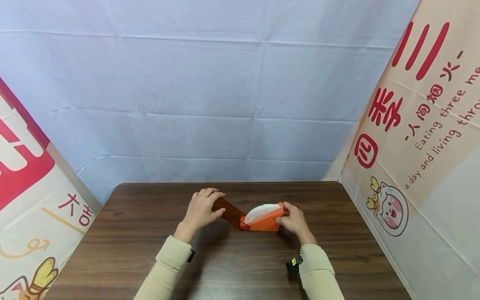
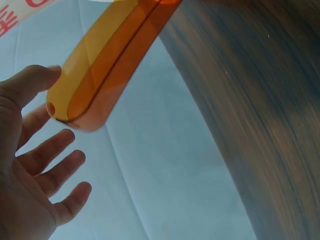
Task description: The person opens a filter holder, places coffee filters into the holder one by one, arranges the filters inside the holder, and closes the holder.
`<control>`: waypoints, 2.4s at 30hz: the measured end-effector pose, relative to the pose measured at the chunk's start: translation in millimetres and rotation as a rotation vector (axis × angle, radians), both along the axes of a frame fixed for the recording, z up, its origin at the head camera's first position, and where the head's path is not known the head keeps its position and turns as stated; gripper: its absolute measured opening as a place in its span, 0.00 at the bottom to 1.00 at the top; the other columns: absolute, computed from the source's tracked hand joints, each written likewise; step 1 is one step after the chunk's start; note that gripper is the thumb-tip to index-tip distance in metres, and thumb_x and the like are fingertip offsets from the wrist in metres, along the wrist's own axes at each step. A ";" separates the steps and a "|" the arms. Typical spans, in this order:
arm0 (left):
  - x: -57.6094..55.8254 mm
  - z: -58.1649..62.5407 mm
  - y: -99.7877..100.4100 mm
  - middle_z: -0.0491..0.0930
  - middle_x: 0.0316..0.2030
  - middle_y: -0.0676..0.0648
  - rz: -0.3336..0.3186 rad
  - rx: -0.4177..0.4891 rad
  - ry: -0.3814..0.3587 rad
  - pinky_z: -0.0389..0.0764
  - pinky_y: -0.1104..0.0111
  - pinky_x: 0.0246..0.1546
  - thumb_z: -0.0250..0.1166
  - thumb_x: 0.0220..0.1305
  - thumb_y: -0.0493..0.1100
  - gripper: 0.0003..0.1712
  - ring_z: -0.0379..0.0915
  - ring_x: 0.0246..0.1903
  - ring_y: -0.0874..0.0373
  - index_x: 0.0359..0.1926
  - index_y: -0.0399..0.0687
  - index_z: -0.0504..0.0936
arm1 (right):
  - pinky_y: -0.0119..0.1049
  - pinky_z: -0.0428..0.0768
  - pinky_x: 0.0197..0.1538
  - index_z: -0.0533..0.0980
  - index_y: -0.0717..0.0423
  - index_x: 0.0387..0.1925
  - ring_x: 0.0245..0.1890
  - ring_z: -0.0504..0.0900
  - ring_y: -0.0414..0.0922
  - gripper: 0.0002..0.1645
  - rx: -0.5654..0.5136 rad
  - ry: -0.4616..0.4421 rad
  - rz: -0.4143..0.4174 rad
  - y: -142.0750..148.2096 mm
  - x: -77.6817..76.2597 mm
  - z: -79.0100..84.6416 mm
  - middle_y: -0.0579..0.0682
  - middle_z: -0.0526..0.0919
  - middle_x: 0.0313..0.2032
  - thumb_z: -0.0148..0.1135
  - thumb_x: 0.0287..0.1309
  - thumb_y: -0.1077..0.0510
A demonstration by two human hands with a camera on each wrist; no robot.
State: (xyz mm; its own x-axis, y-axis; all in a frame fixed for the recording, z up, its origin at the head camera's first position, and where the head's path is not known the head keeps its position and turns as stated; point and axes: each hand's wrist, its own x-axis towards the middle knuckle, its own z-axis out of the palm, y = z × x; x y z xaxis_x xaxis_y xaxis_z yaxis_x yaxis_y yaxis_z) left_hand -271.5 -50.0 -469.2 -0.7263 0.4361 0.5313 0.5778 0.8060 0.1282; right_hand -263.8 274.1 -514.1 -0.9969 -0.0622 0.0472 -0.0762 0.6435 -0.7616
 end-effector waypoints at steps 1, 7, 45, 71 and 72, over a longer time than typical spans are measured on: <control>-0.1 0.0 -2.1 0.75 0.49 0.46 -0.005 0.010 -0.008 0.70 0.55 0.43 0.70 0.51 0.52 0.23 0.70 0.48 0.50 0.49 0.53 0.80 | 0.39 0.70 0.31 0.73 0.58 0.39 0.29 0.71 0.48 0.19 0.001 0.000 0.000 -0.1 0.0 0.0 0.50 0.76 0.29 0.63 0.39 0.67; -1.6 0.4 -13.8 0.76 0.46 0.46 -0.034 0.049 -0.045 0.71 0.55 0.44 0.71 0.51 0.52 0.24 0.71 0.46 0.51 0.49 0.51 0.80 | 0.39 0.70 0.31 0.73 0.59 0.39 0.28 0.71 0.48 0.19 -0.004 0.000 0.000 -0.5 -0.2 0.8 0.50 0.76 0.29 0.62 0.39 0.67; -6.3 -4.6 -22.9 0.78 0.49 0.46 -0.156 0.230 -0.340 0.75 0.62 0.45 0.65 0.59 0.49 0.23 0.75 0.46 0.53 0.53 0.43 0.77 | 0.39 0.71 0.32 0.74 0.59 0.38 0.28 0.72 0.48 0.18 -0.024 0.016 0.013 -0.2 1.1 1.4 0.50 0.77 0.28 0.63 0.39 0.67; -9.7 -2.6 4.4 0.76 0.50 0.43 -0.291 0.351 -0.373 0.75 0.65 0.45 0.64 0.61 0.46 0.25 0.76 0.44 0.55 0.57 0.40 0.74 | 0.38 0.74 0.36 0.73 0.62 0.37 0.32 0.75 0.48 0.17 -0.217 -0.037 0.130 11.5 -1.4 -3.5 0.54 0.79 0.33 0.64 0.40 0.70; -9.9 -2.3 5.1 0.75 0.51 0.43 -0.299 0.357 -0.388 0.75 0.65 0.45 0.64 0.61 0.46 0.26 0.76 0.45 0.55 0.57 0.40 0.74 | 0.38 0.75 0.36 0.73 0.62 0.37 0.32 0.75 0.48 0.17 -0.233 -0.043 0.136 11.9 -1.5 -3.7 0.54 0.79 0.33 0.64 0.40 0.70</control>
State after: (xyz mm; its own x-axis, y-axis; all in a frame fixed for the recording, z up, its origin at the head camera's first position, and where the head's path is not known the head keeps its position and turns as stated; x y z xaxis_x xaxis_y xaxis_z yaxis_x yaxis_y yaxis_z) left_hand -281.4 -44.9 -471.5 -0.7695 0.4949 0.4037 0.6299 0.4841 0.6073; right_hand -265.3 286.0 -517.8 -0.9816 -0.1881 0.0341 -0.1147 0.4370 -0.8921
